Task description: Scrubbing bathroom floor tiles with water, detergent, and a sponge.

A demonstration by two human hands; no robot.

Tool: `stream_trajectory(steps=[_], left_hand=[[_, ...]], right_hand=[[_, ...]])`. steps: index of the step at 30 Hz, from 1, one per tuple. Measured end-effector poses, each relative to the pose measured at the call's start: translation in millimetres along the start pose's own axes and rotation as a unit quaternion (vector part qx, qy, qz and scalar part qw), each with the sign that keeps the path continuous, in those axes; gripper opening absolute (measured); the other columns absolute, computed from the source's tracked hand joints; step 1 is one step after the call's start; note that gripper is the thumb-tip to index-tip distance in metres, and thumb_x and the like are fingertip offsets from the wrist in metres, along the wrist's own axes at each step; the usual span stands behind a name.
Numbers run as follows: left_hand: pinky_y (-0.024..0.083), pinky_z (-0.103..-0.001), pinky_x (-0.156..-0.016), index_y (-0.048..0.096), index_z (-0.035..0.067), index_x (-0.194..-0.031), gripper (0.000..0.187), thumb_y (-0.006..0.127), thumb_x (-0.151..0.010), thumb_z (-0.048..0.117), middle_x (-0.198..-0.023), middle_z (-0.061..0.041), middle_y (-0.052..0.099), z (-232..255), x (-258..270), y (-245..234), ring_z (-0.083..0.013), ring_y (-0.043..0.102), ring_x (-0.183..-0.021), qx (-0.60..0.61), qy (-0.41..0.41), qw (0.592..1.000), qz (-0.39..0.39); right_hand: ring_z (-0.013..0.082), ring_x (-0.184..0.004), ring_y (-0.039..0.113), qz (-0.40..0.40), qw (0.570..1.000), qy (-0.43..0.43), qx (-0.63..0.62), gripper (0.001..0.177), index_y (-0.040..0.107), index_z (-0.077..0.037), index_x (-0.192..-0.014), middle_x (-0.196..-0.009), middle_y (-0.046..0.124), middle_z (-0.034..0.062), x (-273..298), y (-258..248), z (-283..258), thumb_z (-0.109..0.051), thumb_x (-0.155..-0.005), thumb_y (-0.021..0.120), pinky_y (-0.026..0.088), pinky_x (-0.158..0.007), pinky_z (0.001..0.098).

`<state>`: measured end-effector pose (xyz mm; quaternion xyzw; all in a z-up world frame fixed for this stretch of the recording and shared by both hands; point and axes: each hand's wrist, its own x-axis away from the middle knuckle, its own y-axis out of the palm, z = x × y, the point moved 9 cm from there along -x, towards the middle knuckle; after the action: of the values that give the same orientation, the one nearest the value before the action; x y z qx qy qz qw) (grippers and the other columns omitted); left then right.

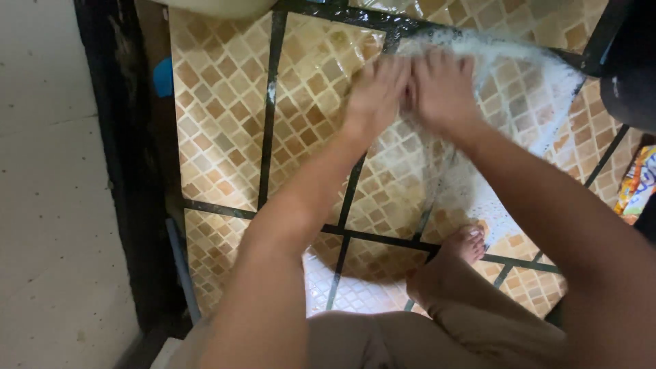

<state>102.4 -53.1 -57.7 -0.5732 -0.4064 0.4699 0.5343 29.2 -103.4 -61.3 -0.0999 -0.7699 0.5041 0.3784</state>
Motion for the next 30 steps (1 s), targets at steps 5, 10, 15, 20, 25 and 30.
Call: stream_trajectory(steps=[5,10,15,20,25,30], left_hand=[[0.041,-0.049,-0.101,0.059,0.02,-0.135,0.038,0.048,-0.099,0.027,-0.126,-0.003,0.056,-28.1,-24.6,34.6,-0.0247,0.05,-0.121,0.01,-0.111,0.993,-0.049],[0.04,-0.053,-0.101,0.044,0.011,-0.153,0.061,0.052,-0.097,0.035,-0.139,-0.012,0.052,27.0,105.8,12.3,-0.0341,0.047,-0.124,0.051,0.056,0.989,-0.13],[0.036,-0.057,-0.103,0.069,0.005,-0.127,0.044,0.05,-0.101,0.036,-0.128,-0.017,0.059,30.9,98.1,-14.7,-0.0406,0.047,-0.117,-0.019,0.176,0.974,-0.145],[0.038,-0.049,-0.104,0.043,0.012,-0.149,0.058,0.059,-0.097,0.031,-0.134,-0.009,0.055,-73.2,9.5,-28.5,-0.0285,0.049,-0.123,-0.075,-0.094,0.985,-0.126],[0.041,-0.049,-0.11,0.03,0.009,-0.152,0.055,0.046,-0.099,0.008,-0.15,-0.011,0.039,-45.3,48.9,-55.8,-0.0292,0.041,-0.133,-0.024,-0.001,0.938,-0.345],[0.036,-0.048,-0.112,0.034,0.007,-0.152,0.055,0.039,-0.106,0.038,-0.151,-0.017,0.04,12.8,119.3,-29.9,-0.0344,0.039,-0.138,0.025,0.04,0.959,-0.28]], right_hand=[[0.0344,-0.094,0.057,0.356,0.934,-0.024,0.031,0.026,0.06,-0.008,-0.105,-0.101,0.056,0.0129,-8.5,-44.9,-24.4,-0.031,-0.109,0.047,0.043,-0.074,0.0462],[0.0327,-0.08,0.053,0.328,0.941,-0.089,-0.01,0.023,0.061,-0.006,-0.096,-0.088,0.05,0.0105,71.4,14.8,-86.5,-0.027,-0.1,0.054,0.039,-0.067,0.0428],[0.0332,-0.082,0.058,0.324,0.934,-0.152,0.005,0.033,0.066,-0.004,-0.103,-0.09,0.055,0.0116,57.5,18.2,-84.9,-0.032,-0.103,0.047,0.043,-0.069,0.0429],[0.0272,-0.09,0.046,0.365,0.926,-0.081,0.055,0.017,0.061,-0.012,-0.101,-0.096,0.053,0.0087,-22.3,-76.4,-66.4,-0.026,-0.109,0.055,0.031,-0.08,0.0442],[0.0349,-0.084,0.055,0.237,0.968,-0.053,-0.064,0.023,0.06,-0.006,-0.1,-0.093,0.061,0.0169,10.6,-28.8,-80.1,-0.023,-0.103,0.044,0.038,-0.082,0.0558],[0.0303,-0.08,0.053,0.271,0.94,-0.206,0.002,0.019,0.058,-0.004,-0.091,-0.091,0.057,0.0144,74.0,-15.8,-121.4,-0.021,-0.098,0.057,0.04,-0.071,0.0403]])
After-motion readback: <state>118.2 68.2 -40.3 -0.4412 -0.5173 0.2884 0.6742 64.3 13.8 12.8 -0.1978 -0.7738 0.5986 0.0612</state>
